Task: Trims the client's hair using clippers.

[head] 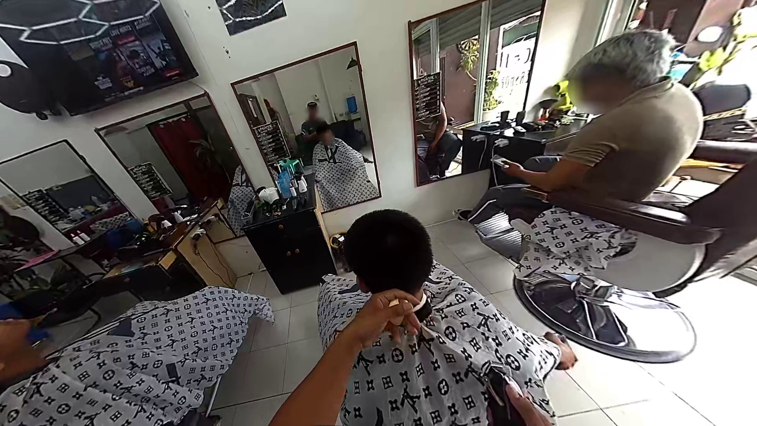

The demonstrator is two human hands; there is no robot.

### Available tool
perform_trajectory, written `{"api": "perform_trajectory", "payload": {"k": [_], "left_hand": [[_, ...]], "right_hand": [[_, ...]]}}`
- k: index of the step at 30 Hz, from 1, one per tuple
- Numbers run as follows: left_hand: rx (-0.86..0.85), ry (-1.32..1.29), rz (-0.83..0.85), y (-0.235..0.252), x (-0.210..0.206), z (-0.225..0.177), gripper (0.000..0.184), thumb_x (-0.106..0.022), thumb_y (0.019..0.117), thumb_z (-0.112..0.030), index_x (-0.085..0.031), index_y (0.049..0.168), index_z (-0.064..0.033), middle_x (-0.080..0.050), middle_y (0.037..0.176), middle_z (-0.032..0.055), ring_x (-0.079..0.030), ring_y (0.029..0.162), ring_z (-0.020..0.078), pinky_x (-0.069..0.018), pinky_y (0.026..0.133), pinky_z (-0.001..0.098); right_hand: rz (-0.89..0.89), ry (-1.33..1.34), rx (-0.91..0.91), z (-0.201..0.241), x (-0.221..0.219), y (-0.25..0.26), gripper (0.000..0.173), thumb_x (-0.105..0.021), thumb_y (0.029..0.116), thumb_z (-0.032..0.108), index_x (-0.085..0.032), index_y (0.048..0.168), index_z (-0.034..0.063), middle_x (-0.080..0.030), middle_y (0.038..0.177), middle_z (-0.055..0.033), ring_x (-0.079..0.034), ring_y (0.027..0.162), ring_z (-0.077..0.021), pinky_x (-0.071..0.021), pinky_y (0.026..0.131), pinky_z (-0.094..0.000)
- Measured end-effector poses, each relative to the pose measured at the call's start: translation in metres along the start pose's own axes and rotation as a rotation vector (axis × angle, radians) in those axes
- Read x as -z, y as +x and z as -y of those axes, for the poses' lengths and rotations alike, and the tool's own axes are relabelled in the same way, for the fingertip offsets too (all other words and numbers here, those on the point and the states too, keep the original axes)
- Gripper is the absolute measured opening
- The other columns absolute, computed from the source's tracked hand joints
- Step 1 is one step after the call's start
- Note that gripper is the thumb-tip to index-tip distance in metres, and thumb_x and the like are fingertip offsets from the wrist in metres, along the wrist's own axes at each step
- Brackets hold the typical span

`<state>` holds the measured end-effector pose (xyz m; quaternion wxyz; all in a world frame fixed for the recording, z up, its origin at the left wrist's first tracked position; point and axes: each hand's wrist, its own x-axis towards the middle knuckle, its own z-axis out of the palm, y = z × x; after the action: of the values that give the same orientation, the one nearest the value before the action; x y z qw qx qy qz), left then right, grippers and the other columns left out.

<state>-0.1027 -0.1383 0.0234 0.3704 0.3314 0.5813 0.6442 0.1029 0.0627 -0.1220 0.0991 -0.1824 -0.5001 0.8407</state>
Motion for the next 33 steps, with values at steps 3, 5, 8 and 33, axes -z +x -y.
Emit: {"api": "perform_trajectory", "payload": {"k": [3, 5, 8, 33], "left_hand": [[0.122, -0.025, -0.026, -0.012, -0.010, 0.013, 0.026, -0.041, 0.1079, -0.016, -0.061, 0.122, -0.0075, -0.077, 0.089, 0.0037, -0.073, 0.071, 0.0096, -0.0559, 0.053, 0.0214], [0.054, 0.283, -0.209, -0.026, -0.019, 0.024, 0.020, -0.053, 0.1042, -0.013, -0.064, 0.117, -0.0032, -0.074, 0.090, 0.0020, -0.070, 0.071, 0.0070, -0.0559, 0.057, 0.0222], [-0.078, 0.823, -0.505, -0.039, -0.010, 0.054, 0.031, -0.060, 0.1007, -0.020, -0.071, 0.121, 0.0007, -0.073, 0.106, 0.0147, -0.070, 0.101, 0.0226, -0.0549, 0.094, 0.0417], [0.104, 1.167, -0.441, -0.039, 0.021, 0.086, 0.060, -0.051, 0.0993, 0.002, -0.046, 0.156, -0.0176, -0.061, 0.131, 0.0251, -0.063, 0.114, 0.0433, -0.0520, 0.093, 0.0599]], "right_hand": [[0.010, -0.009, -0.042, 0.002, -0.009, 0.007, 0.045, -0.022, 0.1094, 0.038, -0.054, 0.117, 0.0073, -0.068, 0.078, -0.0012, -0.067, 0.063, -0.0127, -0.0593, 0.058, -0.0299], [-0.022, -0.017, -0.048, 0.006, -0.024, 0.012, 0.051, -0.026, 0.1083, 0.045, -0.057, 0.119, 0.0055, -0.069, 0.079, -0.0025, -0.068, 0.065, -0.0129, -0.0596, 0.060, -0.0310], [0.023, -0.133, -0.018, 0.022, -0.055, 0.022, 0.042, -0.059, 0.0945, 0.024, -0.051, 0.128, -0.0018, -0.066, 0.085, -0.0070, -0.067, 0.068, -0.0159, -0.0603, 0.064, -0.0333], [0.009, -0.542, 0.037, 0.029, -0.147, 0.073, 0.047, -0.075, 0.0938, 0.039, -0.063, 0.111, -0.0042, -0.068, 0.086, -0.0145, -0.066, 0.074, -0.0215, -0.0572, 0.072, -0.0405]]}}
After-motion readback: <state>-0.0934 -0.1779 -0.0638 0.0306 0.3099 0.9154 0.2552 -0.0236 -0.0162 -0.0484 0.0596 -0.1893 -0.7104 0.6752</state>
